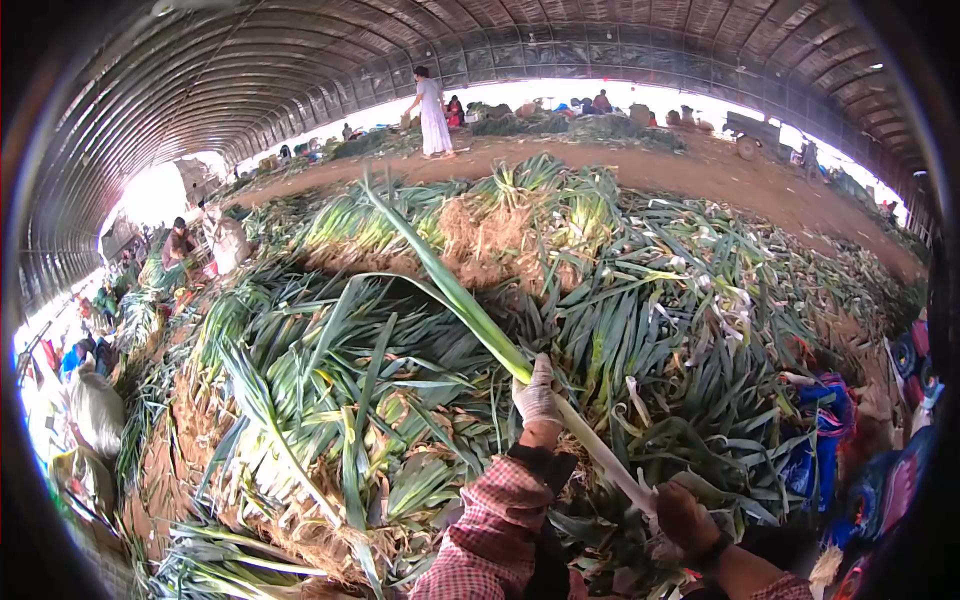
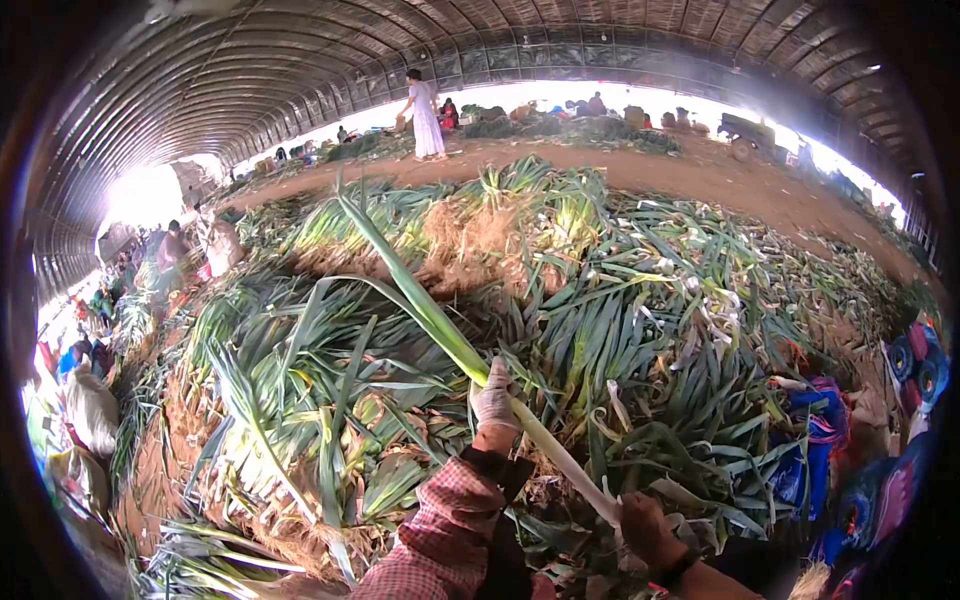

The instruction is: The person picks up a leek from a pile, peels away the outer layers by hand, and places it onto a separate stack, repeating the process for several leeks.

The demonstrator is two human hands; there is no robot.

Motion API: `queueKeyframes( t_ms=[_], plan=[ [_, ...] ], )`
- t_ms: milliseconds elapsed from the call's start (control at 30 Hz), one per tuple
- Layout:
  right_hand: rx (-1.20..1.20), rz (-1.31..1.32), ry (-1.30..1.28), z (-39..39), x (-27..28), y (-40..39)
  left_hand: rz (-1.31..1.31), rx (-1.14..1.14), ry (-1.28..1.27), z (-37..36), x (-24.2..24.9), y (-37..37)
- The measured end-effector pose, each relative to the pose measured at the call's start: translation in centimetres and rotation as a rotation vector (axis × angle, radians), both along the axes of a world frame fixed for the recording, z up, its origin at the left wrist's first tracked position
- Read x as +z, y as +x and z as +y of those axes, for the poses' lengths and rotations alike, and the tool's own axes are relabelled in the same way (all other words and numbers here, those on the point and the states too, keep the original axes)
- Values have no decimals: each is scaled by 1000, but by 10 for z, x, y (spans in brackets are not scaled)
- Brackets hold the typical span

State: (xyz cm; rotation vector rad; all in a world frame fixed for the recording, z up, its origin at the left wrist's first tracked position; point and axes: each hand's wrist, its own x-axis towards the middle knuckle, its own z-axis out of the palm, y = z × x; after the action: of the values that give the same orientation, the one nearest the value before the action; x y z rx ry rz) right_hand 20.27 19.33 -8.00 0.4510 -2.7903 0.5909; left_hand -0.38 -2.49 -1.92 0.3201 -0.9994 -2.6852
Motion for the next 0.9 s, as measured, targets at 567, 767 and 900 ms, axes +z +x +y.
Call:
queueKeyframes(
  t_ms=[567,767,900],
  plan=[
    [91,-83,425,-9,-25,-2,-36,-57,41,-9,4,1],
    [-105,-406,-428,-12,-25,9,73,-251,169,-18,10,1],
    [-212,-491,-625,-29,-9,19,208,-382,229,-25,9,0]
  ],
)
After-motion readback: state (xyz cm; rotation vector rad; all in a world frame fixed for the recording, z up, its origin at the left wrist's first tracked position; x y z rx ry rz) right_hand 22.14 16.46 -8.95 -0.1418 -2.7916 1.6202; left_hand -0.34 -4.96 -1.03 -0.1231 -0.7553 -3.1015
